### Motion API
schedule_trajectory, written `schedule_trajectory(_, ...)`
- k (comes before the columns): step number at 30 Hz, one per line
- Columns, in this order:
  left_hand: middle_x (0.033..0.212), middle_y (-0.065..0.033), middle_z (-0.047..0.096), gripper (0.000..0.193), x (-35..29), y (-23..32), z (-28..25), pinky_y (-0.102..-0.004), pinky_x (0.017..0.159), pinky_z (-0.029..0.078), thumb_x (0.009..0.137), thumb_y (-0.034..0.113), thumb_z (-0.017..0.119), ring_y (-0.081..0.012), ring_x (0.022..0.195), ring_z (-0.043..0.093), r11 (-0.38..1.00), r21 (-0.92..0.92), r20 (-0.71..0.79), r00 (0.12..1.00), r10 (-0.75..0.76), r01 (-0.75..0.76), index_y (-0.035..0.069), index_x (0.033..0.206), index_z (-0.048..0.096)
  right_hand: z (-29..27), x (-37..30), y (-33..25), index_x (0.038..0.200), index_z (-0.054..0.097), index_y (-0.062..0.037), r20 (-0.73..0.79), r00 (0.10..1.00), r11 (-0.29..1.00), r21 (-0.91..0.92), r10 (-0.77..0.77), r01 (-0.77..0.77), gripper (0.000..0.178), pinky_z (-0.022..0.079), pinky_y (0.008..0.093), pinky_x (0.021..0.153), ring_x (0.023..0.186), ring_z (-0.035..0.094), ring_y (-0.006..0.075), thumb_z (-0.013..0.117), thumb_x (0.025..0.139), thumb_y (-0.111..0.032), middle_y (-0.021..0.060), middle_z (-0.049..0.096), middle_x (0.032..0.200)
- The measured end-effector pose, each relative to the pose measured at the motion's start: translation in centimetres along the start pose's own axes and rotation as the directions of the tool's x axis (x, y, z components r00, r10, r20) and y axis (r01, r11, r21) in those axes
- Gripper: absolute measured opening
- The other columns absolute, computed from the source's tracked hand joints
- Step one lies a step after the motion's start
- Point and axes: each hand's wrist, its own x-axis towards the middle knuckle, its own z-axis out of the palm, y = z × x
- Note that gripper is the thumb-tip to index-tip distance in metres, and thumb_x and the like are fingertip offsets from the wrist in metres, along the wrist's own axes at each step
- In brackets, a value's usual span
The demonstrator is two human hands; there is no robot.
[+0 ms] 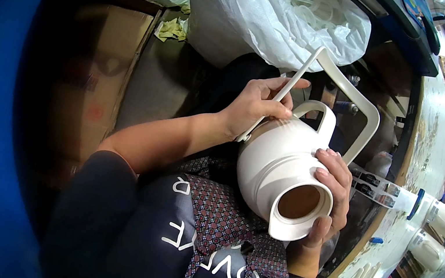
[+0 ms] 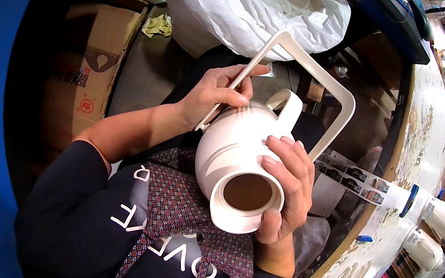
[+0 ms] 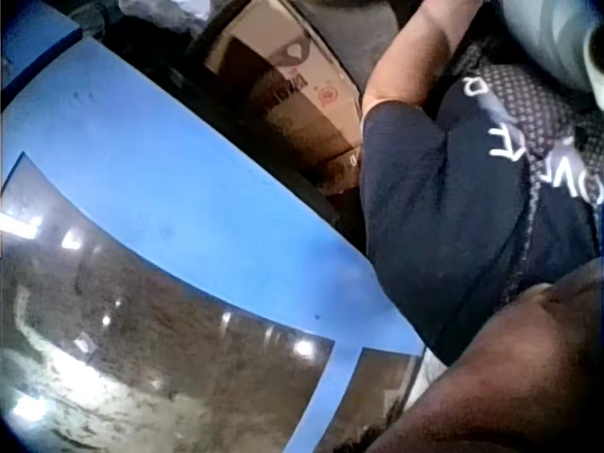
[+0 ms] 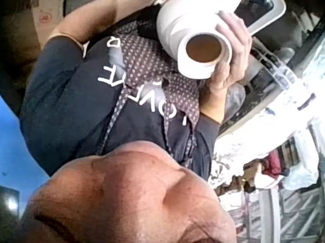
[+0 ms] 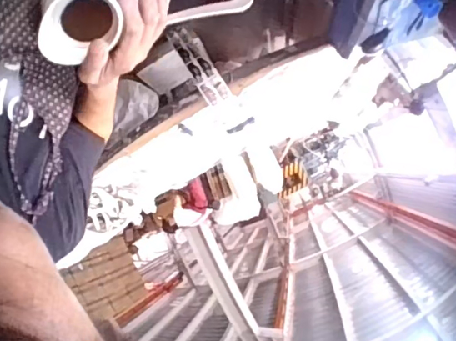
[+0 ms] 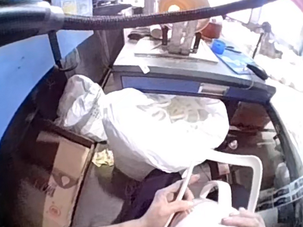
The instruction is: The person assembles white plastic kettles by attaching handles and applying labels. They pick up kettle bodies, insert handles into the side slots, and smooth down stickers on the exterior. The person works at a cluttered table in a workshop environment, handling multiple units sequentially.
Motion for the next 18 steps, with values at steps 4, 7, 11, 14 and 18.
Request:
schedule_trajectory(4, 0.075, -0.0006, 0.055, 0.060, -0.5, -0.6, -0.3, -0.0190, 0.062, 0.041, 0.077, 0.007, 0.061, -0.0062, 0.064, 0.050, 1.000, 0.022, 0.019, 1.000, -0.011, 0.010, -0.007, 0.134, 0.049, 0.2, -1.0, 0.0, 0.105, 0.064, 0.0011, 0.037, 0.995, 0.996, -0.025, -0.090, 0.091, 0.050, 0.038, 0.0517, 0.102, 0.111, 0.058, 0.0416, 0.036, 0.094, -0.039, 0.0246, 0.065, 0.112)
schedule_trajectory(7, 0.075, -0.0003, 0.056, 0.061, -0.6, -0.8, 0.7, -0.0187, 0.061, 0.040, 0.079, 0.010, 0.062, -0.0054, 0.064, 0.049, 0.998, 0.056, 0.007, 0.999, 0.040, -0.040, -0.007, 0.135, 0.048, 0.1, -1.7, -0.1, 0.104, 0.064, 0.0024, -0.029, 0.996, 0.996, -0.014, -0.087, 0.086, 0.047, 0.038, 0.0514, 0.102, 0.110, 0.058, 0.0414, 0.036, 0.094, -0.034, 0.0252, 0.064, 0.112)
schedule_trajectory(11, 0.090, -0.0113, 0.062, 0.040, -2.5, -0.3, 2.8, -0.0264, 0.077, 0.048, 0.087, 0.026, 0.063, -0.0174, 0.081, 0.060, 0.488, 0.446, 0.407, 0.656, 0.636, -0.750, -0.006, 0.109, 0.056, -0.9, -4.3, -0.9, 0.104, 0.063, 0.0047, -0.087, 0.980, 0.984, 0.000, -0.178, 0.179, 0.044, 0.042, 0.0511, 0.099, 0.108, 0.059, 0.0409, 0.037, 0.092, -0.029, 0.0244, 0.064, 0.113)
schedule_trajectory(14, 0.102, -0.0200, 0.065, 0.034, -3.3, -0.1, 4.0, -0.0316, 0.081, 0.051, 0.089, 0.030, 0.063, -0.0237, 0.090, 0.064, 0.488, 0.291, 0.572, 0.559, 0.601, -0.823, -0.003, 0.096, 0.059, -1.3, -6.7, -0.8, 0.110, 0.063, 0.0044, -0.174, 0.958, 0.973, -0.012, -0.229, 0.230, 0.038, 0.043, 0.0494, 0.098, 0.112, 0.059, 0.0397, 0.041, 0.086, -0.016, 0.0246, 0.063, 0.118)
schedule_trajectory(18, 0.103, -0.0174, 0.069, 0.030, -3.0, 2.1, 1.4, -0.0327, 0.075, 0.054, 0.095, 0.022, 0.055, -0.0207, 0.088, 0.067, 0.687, 0.624, 0.376, 0.914, 0.153, -0.372, -0.006, 0.102, 0.066, -0.2, -6.4, -1.0, 0.120, 0.056, 0.0000, -0.295, 0.785, 0.838, -0.232, -0.544, 0.494, 0.039, 0.037, 0.0502, 0.104, 0.117, 0.055, 0.0380, 0.063, 0.089, -0.022, 0.0240, 0.058, 0.126)
